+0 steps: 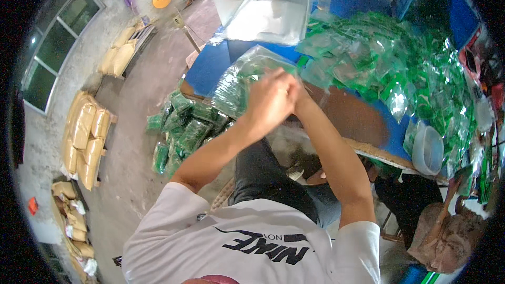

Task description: The person counts and sorts small green plastic bags by hand, then places them into a larger clear plastic bag.

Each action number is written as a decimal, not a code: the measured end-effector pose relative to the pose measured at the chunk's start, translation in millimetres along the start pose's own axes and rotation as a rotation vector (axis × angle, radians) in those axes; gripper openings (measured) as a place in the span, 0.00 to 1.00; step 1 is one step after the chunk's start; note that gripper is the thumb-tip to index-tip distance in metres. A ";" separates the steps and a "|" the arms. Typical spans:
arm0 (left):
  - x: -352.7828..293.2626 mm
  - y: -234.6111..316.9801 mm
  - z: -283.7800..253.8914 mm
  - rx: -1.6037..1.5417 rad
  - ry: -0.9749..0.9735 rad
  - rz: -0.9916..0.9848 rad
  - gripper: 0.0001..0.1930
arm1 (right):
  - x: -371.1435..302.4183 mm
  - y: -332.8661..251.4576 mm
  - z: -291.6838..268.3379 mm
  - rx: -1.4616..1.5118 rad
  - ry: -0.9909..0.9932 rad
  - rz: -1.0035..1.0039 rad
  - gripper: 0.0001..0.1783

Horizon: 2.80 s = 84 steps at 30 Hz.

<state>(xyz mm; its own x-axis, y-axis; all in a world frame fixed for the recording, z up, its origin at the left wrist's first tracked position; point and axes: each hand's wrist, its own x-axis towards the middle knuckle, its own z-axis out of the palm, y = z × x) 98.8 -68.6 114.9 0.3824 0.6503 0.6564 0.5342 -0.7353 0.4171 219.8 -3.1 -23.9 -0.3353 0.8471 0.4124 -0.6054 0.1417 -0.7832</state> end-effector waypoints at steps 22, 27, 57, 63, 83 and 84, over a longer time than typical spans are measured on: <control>-25.9 -214.8 -67.2 -1.129 -0.518 -0.891 0.33 | 30.9 -47.9 73.2 -0.382 0.572 0.617 0.31; 2.3 -200.2 -16.6 -1.383 -0.581 -0.767 0.31 | 10.1 20.1 -95.9 -0.865 0.484 0.471 0.40; -6.1 -175.8 -45.6 -0.821 -0.614 -0.676 0.43 | -46.4 -52.2 104.8 -0.367 0.648 0.266 0.35; 4.1 -156.6 -36.8 -0.838 -0.710 -0.575 0.53 | -52.3 -31.3 56.8 -0.529 0.729 0.069 0.12; -155.2 -40.1 -48.8 -0.302 0.089 -0.524 0.41 | -65.2 15.0 105.2 -1.596 0.224 -0.134 0.08; -167.9 -40.9 -41.5 -0.465 0.055 -0.700 0.38 | -59.4 12.5 104.6 -1.611 0.193 -0.144 0.07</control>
<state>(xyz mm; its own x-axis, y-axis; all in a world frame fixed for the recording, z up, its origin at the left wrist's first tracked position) -18.6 -155.6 13.8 0.0348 0.9841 0.1743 0.2647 -0.1772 0.9479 156.6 -105.2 -9.6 -0.1802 0.8104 0.5575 0.7591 0.4750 -0.4451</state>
